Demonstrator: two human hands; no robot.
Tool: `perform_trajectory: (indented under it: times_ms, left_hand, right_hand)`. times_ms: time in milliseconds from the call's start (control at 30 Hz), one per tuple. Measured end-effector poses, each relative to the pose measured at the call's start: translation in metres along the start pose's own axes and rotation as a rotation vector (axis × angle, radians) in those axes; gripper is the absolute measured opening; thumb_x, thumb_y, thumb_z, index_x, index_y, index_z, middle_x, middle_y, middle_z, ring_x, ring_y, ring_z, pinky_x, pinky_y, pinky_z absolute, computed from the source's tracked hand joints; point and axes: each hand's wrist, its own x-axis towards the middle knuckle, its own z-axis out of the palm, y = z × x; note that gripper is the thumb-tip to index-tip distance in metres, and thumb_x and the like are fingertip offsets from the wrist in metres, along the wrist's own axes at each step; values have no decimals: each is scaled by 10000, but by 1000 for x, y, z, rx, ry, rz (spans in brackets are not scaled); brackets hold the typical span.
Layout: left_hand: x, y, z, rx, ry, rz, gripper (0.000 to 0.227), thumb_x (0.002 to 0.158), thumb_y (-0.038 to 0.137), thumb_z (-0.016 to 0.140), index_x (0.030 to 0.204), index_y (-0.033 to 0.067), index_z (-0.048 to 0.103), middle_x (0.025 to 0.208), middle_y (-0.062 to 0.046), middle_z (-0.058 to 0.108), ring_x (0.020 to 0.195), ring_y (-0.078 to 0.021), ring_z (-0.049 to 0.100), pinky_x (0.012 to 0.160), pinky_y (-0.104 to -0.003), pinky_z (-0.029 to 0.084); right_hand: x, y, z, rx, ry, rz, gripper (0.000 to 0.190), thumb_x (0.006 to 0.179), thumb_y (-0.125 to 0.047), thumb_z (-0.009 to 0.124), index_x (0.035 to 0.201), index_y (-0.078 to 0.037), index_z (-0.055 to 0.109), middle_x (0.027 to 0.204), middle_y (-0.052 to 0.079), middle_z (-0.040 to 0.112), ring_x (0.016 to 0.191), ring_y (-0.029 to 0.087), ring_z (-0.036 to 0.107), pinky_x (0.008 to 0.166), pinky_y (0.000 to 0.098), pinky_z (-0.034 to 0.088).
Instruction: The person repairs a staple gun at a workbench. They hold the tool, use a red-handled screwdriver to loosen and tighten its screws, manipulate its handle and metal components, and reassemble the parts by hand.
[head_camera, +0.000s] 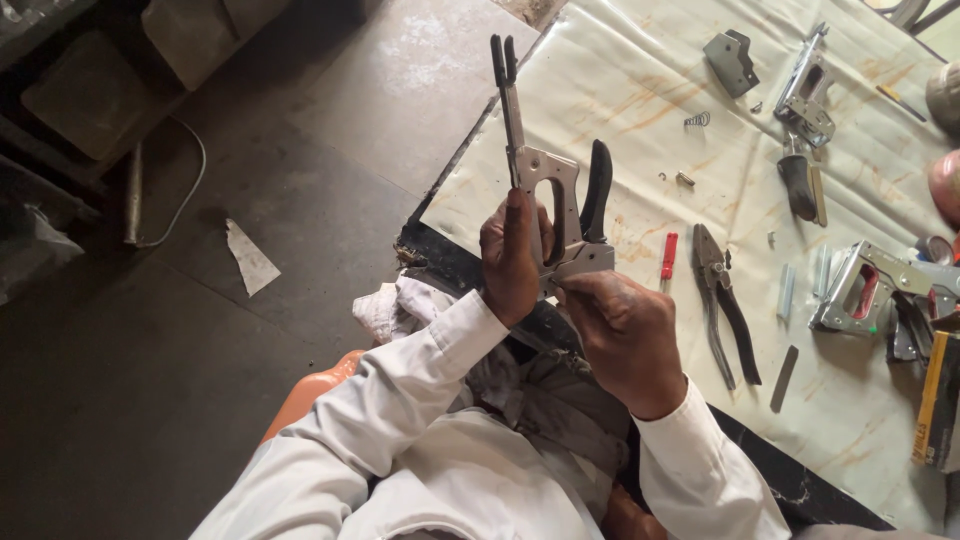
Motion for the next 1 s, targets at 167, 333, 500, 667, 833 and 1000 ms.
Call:
perform_trajectory:
  times_ms: [167, 333, 500, 667, 833, 1000]
  left_hand:
    - [1, 0, 0, 5, 5, -1, 551, 1083, 574, 435, 816, 95, 487, 648, 21, 459, 574, -62, 415, 535, -240, 341]
    - [-1, -1, 0, -13, -8, -18, 548, 1080, 579, 449, 824, 95, 480, 642, 26, 448, 561, -62, 406, 523, -242, 332]
    - [-1, -1, 0, -12, 0, -23, 538, 1085, 576, 448, 832, 101, 478, 667, 33, 456, 578, -46, 395, 530, -235, 321]
    - [-2, -5, -1, -4, 18, -32, 528, 1082, 560, 452, 831, 97, 488, 654, 31, 463, 576, -54, 407, 534, -240, 328]
    - [-4, -6, 1, 40, 8, -16, 542, 1094, 559, 456, 811, 98, 485, 651, 38, 451, 570, -46, 389, 522, -233, 312]
    - [-3, -3, 2, -16, 2, -34, 518, 1085, 550, 463, 823, 104, 488, 657, 46, 442, 566, -42, 386, 517, -233, 309]
  right_hand:
    - [2, 8, 3, 16, -3, -60, 110, 870, -29, 766, 978, -13, 750, 877, 120, 766, 749, 171, 764, 659, 278, 577]
    - [-1, 16, 4, 172, -99, 209, 105, 882, -62, 767, 977, -18, 767, 825, 69, 808, 749, 88, 765, 647, 247, 586]
    - [-1, 13, 1, 288, -64, 308, 138, 896, -85, 778, 1016, -18, 785, 818, 91, 793, 716, 85, 698, 642, 234, 551]
    - [-17, 8, 17, -58, 80, 10, 132, 892, -66, 762, 1012, -12, 762, 908, 134, 777, 778, 213, 756, 696, 312, 586]
    - [-22, 14, 23, -263, 221, -271, 160, 917, -8, 721, 1072, 11, 685, 1008, 183, 732, 878, 356, 728, 771, 410, 589]
    - [-21, 25, 22, -400, 185, -483, 261, 886, 10, 725, 1131, 48, 646, 1038, 219, 704, 877, 379, 710, 751, 431, 577]
